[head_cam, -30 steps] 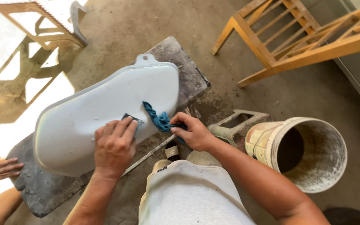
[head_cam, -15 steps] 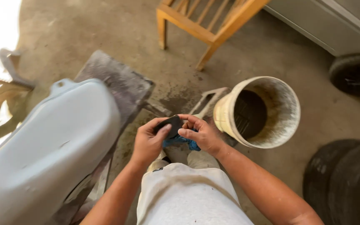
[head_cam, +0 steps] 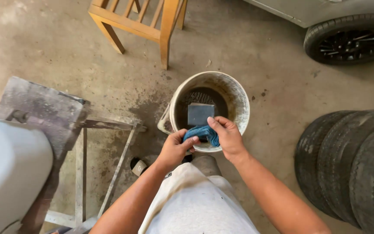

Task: Sanding the surface of a motorcycle gas tank with sandpaper and water in preparation for painting.

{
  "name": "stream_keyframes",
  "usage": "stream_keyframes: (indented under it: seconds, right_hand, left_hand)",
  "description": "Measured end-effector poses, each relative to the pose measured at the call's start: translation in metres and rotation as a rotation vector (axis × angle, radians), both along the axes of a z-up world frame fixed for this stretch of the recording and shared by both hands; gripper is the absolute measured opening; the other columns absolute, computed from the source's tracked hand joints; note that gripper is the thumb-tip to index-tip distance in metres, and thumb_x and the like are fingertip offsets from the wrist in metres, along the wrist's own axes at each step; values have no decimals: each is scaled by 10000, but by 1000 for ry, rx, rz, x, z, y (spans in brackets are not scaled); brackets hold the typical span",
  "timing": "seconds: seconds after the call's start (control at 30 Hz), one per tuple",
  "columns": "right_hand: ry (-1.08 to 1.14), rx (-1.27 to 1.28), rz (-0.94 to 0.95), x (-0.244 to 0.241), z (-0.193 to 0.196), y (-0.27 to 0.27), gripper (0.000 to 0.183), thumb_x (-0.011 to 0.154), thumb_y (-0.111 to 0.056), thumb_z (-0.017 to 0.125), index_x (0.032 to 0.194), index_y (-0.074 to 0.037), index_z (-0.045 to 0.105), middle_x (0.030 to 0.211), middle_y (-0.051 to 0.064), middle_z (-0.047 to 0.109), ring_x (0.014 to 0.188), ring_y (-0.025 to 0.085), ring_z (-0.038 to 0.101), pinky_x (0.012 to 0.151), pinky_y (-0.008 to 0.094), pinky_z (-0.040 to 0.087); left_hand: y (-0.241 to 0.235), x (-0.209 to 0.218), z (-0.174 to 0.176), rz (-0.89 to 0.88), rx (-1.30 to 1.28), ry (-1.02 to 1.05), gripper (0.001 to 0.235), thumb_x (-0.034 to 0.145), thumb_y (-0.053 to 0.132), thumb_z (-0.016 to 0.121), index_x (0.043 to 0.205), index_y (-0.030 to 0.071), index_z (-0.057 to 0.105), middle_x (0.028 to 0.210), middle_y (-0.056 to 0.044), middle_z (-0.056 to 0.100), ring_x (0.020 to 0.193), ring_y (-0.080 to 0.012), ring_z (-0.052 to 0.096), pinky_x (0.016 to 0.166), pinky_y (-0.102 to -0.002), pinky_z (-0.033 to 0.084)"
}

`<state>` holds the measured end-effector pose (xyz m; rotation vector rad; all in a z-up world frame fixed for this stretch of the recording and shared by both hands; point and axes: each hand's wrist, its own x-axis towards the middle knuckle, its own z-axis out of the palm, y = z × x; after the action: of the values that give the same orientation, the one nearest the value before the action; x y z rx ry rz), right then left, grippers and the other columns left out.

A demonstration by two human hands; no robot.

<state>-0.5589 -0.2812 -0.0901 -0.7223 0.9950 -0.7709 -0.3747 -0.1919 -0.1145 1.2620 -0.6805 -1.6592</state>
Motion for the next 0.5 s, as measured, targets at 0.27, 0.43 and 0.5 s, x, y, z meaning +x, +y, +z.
stream_keyframes:
  seconds: [0.27,0.43,0.5]
  right_hand:
    - [185,-121,-76,-72,-79,-43,160,1034,-209,726,925,-93,714,886,-63,647,830,42,537,762,239,434]
    - [302,-42,-6,-73,-70,-53,202,1015,-264,679,869,-124,662,843,-57,667,825,62,632,709,242,471]
    - [317,-19,41,-65,-58,-51,188,1007,-267,667,873,-135,670,842,-62,666,823,63,639,708,241,477]
  left_hand:
    - [-30,-30,40,-49,195,-523,316,895,348,747,869,36,704,633,-25,595,611,-103,519,574,-312,442]
    - [-27,-28,-22,-41,-317,-1219,715,720,406,881,1201,-64,637,1215,-252,659,1096,-338,683,886,-412,512]
    - [-33,-26,11,-55,-93,-1077,741,763,383,861,1309,-23,568,1336,-197,585,1092,-281,657,908,-373,506]
